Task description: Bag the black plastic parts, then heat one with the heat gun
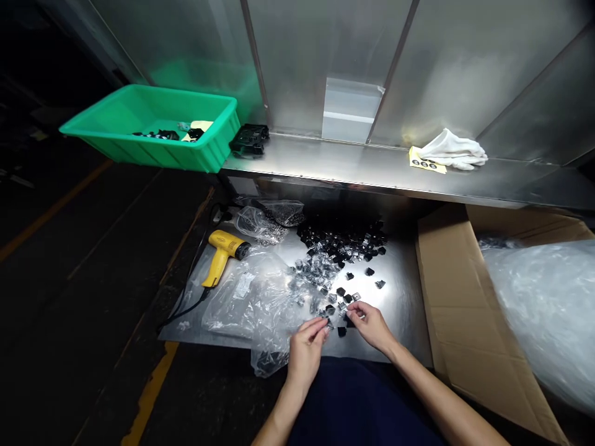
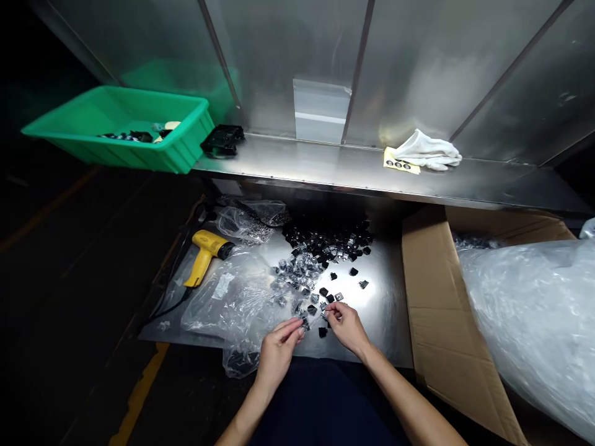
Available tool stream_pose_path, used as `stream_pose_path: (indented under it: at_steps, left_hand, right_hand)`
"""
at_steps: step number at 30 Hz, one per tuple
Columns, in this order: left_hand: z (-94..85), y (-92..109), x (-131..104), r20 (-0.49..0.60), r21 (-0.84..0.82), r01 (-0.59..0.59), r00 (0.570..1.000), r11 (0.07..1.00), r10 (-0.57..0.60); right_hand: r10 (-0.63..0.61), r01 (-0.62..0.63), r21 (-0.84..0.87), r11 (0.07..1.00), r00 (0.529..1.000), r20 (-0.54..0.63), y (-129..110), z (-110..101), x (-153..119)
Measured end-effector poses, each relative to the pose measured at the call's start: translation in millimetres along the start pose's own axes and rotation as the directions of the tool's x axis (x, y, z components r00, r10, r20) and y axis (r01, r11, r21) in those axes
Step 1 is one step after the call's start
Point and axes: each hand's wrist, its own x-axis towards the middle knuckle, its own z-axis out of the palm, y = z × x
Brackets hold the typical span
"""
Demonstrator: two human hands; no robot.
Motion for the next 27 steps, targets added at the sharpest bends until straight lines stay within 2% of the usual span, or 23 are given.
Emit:
stream_pose_path:
  at_steps: [2,4,7,9,11,13,15,17,19,21,24,27]
  left_hand:
    - [9.0,3.1,5.3,0.025,0.206,-0.16,0.987,0.965,0.158]
    - [15.5,9.3,9.2,0.068,0.357,-0.27,0.962,0.894,0.263]
    - [19.1,19.2,8.4,0.092,0.434,-0.34,0.938,0.834,0.334]
    - [17.8,22.4,3.8,0.087,0.424,-0.331,0.941,0.843,0.326]
    - [15.5,21.1,-1.0,0.08,0.351,-0.247,0.969,0.903,0.234]
    - [14.5,16.3,-3.0,0.069,0.213,-0.055,0.997,0.976,0.041]
    - [16.5,10.5,-0.3,0.068,0.009,0.196,0.978,0.981,-0.196]
    - [21.4,6.7,6.8,0.074,-0.2,0.368,0.93,0.908,-0.361]
    - [27.7,6.5,16.1,0.064,-0.337,0.414,0.906,0.846,-0.418]
    - [33.2,10.1,24.8,0.077,-0.394,0.432,0.895,0.811,-0.44]
    - [37.3,19.6,32.6,0.191,-0.448,0.506,0.859,0.737,-0.475]
    - [36.1,28.7,33.8,0.31,-0.488,0.52,0.854,0.701,-0.418]
  right_hand:
    - [-0.043,0.043,-0.1,0.994,0.999,-0.003,-1.6,-0.9,8.0]
    - [-0.086,0.076,-0.217,0.973,0.996,-0.033,-3.5,2.7,20.0]
    - [-0.117,0.11,-0.342,0.933,0.993,-0.001,-6.1,14.9,42.3]
    - [-0.072,0.081,-0.324,0.943,0.997,0.041,-7.2,23.4,55.1]
    - [-0.005,0.017,-0.237,0.971,0.999,0.053,-6.9,28.4,62.9]
    - [0.043,-0.037,-0.134,0.99,0.998,0.048,-4.7,28.7,65.1]
    - [0.076,-0.072,-0.058,0.996,0.996,0.054,-1.4,24.9,62.6]
    - [0.116,-0.117,0.011,0.993,0.99,0.08,0.7,18.9,56.4]
    - [0.144,-0.156,0.107,0.982,0.983,0.115,-1.0,12.0,46.7]
    - [0.131,-0.168,0.248,0.954,0.978,0.16,-7.8,4.1,34.2]
    - [0.014,-0.104,0.392,0.914,0.974,0.224,-23.8,-9.8,14.2]
    - [-0.077,-0.043,0.391,0.919,0.955,0.286,-35.9,-24.1,1.0]
